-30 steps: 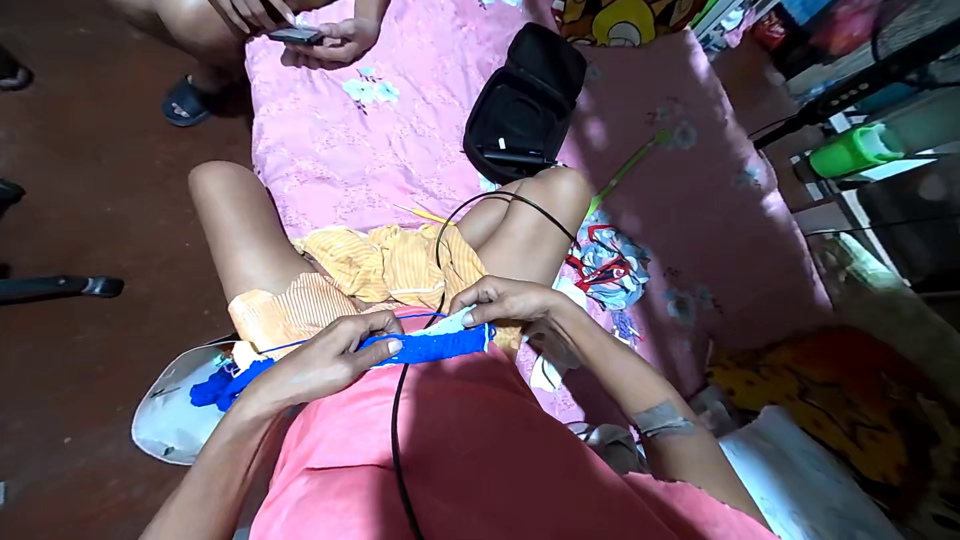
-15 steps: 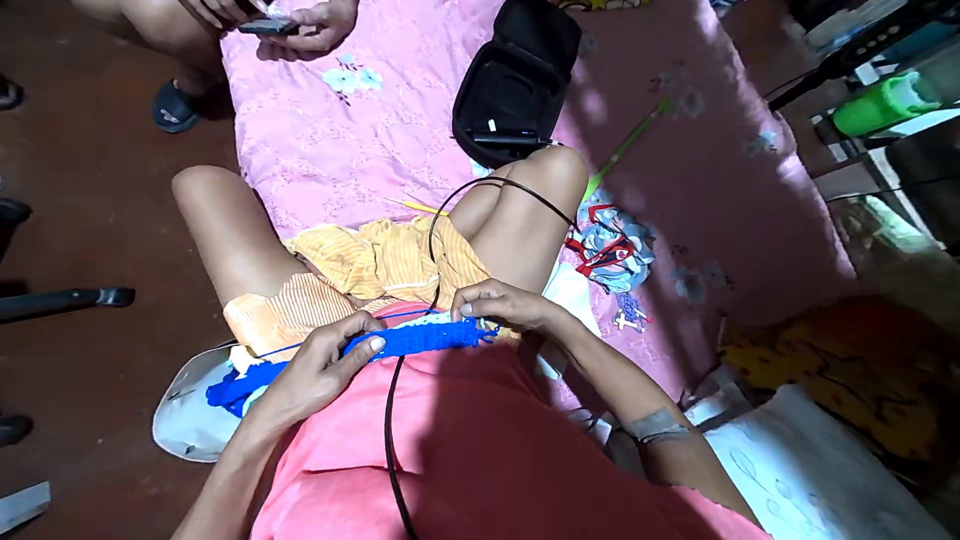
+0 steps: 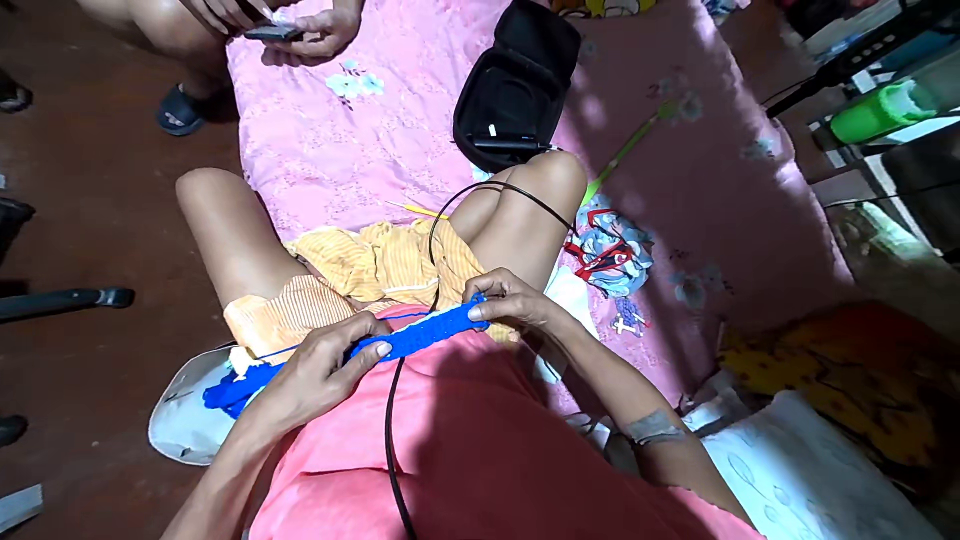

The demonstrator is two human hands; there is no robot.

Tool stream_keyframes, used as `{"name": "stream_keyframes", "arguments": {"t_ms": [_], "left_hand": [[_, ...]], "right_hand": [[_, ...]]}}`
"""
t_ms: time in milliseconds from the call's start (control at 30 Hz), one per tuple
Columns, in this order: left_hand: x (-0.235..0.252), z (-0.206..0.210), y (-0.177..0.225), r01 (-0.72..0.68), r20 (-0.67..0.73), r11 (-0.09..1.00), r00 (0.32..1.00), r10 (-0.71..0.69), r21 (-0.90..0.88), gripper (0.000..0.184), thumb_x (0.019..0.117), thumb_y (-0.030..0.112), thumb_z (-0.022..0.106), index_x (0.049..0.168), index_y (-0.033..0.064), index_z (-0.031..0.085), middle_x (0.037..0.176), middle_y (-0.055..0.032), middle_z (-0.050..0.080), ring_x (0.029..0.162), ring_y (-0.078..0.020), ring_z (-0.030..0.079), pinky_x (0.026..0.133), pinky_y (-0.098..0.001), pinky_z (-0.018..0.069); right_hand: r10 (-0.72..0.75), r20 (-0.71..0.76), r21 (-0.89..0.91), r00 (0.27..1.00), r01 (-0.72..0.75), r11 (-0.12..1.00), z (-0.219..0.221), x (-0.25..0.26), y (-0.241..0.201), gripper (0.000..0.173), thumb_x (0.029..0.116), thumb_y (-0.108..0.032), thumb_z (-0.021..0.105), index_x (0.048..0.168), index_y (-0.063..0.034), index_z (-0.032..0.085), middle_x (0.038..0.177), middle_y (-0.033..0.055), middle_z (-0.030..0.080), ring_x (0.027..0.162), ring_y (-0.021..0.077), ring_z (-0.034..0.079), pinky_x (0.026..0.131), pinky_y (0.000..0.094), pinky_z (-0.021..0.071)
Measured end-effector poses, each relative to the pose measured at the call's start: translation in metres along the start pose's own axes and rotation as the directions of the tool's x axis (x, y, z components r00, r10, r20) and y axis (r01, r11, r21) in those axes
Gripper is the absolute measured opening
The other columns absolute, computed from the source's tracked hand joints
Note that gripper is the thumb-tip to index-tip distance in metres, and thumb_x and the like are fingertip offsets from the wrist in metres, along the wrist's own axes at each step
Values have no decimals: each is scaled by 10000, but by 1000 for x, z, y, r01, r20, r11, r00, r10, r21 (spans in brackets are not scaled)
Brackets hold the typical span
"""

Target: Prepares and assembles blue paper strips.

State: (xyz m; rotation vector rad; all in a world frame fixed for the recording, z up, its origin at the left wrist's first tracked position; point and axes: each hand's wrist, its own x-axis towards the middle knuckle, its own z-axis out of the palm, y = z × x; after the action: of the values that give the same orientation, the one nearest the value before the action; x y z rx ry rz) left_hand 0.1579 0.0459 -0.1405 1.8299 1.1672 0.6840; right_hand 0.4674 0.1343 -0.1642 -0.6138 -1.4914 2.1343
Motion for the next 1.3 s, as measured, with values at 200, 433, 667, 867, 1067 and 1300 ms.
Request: {"name": "stream_keyframes", "arguments": {"t_ms": [200, 433, 667, 867, 1067, 1300], "left_hand": [[-3, -2, -7, -6, -13, 999, 1000, 5, -34, 341, 1014, 401, 552, 1029, 94, 699, 911, 38, 668, 815, 61, 595, 737, -131, 491], [-2, 1, -6, 70, -10, 992, 997, -72, -107, 303, 994, 385, 577, 1021, 108, 694, 907, 84, 672, 797, 98, 596, 720, -100, 492], [-4, 4, -7, 47, -43, 990, 998, -53, -136, 276, 994, 367, 581, 1008, 112, 686, 906, 95, 679, 797, 109, 596, 712, -90, 491], [2, 4, 9, -127, -94, 992, 987, 129, 23, 337, 1032, 369, 545, 989, 74, 704, 882, -1, 659, 807, 33, 593, 728, -127, 485], [38, -2, 47, -301, 1, 940, 952, 305, 160, 331, 1057, 322, 489, 1007, 79, 708, 867, -35, 662, 771, -88, 626, 684, -255, 508], [111, -20, 53, -277, -238, 948, 921, 308, 155, 225, 1007, 180, 573, 981, -5, 697, 881, -105, 673, 775, -198, 651, 712, -392, 541]], "right_hand": [[38, -63, -97, 997, -44, 994, 13, -12, -7, 68, 915, -18, 628, 949, -71, 603, 787, -63, 696, 709, 3, 661, 681, 194, 551], [-40, -113, -169, 993, 21, 985, 28, -21, -14, 309, 895, 14, 577, 1202, 26, 552, 829, -44, 675, 706, 5, 632, 669, 203, 542], [-90, -140, -197, 986, 62, 978, 32, -20, -9, 340, 873, 48, 571, 1211, 82, 578, 868, -28, 670, 713, -23, 600, 668, 175, 515], [26, -69, -214, 997, -40, 976, 23, -17, -14, 489, 896, -47, 643, 1353, 60, 503, 887, -30, 676, 786, -6, 617, 732, 196, 523], [-32, 10, -430, 999, 33, 902, 11, -8, -29, 282, 929, -198, 693, 1074, 43, 686, 957, 0, 705, 871, -35, 631, 806, 178, 533], [-176, -271, -473, 946, 28, 881, -29, 17, -91, 323, 968, -449, 630, 1022, -147, 728, 839, -86, 712, 731, 22, 655, 687, 231, 573]]}}
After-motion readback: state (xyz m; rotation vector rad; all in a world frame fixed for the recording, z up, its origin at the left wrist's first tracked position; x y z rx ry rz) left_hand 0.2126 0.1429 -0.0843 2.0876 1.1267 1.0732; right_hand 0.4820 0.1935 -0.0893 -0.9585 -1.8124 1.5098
